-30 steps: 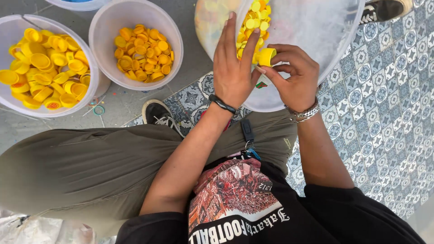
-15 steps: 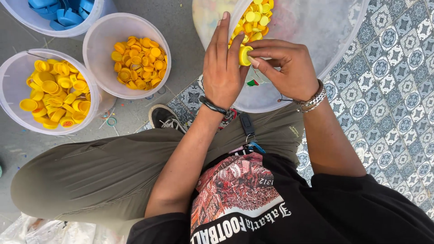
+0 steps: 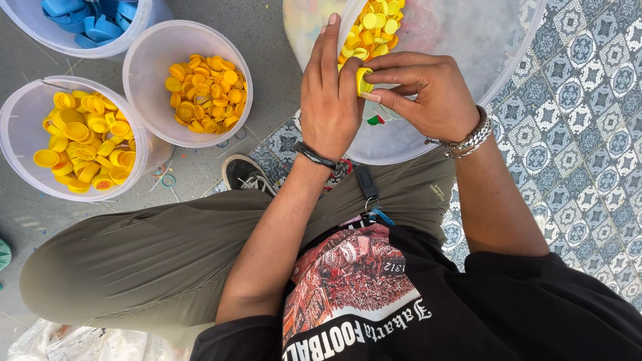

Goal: The person sits on the floor and sorts yellow plastic bottle caps from a large transparent bucket into smaller white buckets. They use their hands to scoop and transfer the caps, occasionally picking up individual caps to inspect them before placing them into the designated containers.

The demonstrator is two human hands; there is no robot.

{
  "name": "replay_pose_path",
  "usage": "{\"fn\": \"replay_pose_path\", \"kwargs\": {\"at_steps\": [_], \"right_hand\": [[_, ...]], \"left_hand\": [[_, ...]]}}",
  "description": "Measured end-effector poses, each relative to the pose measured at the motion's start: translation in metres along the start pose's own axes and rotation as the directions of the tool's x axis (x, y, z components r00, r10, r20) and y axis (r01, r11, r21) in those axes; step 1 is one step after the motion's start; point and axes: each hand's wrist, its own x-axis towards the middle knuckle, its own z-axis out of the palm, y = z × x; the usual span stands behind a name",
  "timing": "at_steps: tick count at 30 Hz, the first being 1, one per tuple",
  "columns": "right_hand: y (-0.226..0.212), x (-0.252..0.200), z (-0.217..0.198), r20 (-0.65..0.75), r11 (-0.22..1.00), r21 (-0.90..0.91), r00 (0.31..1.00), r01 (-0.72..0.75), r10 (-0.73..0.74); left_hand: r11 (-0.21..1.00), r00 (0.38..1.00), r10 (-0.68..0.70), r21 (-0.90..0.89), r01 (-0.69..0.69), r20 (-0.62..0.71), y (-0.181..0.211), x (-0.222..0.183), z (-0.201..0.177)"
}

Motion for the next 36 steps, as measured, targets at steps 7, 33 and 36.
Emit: {"fn": "replay_pose_path", "kwargs": {"at_steps": [7, 33, 36], "right_hand": [[-0.002, 0.003, -0.002, 0.031, 0.999, -0.022, 0.999, -0.027, 0.027], [0.006, 0.009, 0.007, -0.059, 0.986, 0.159, 0.996, -0.057, 0.067], [0.011, 0.010, 0.007, -0.044, 0.987, 0.137, 0.994, -0.089, 0.096]], "left_hand": [[1.000, 1.000, -0.004, -0.018, 0.005, 0.023, -0.001, 0.000, 0.000], [1.000, 1.000, -0.019, -0.011, 0.019, 0.010, -0.004, -0.003, 0.003], [1.000, 1.000, -0.014, -0.014, 0.014, 0.020, -0.001, -0.003, -0.002]]}}
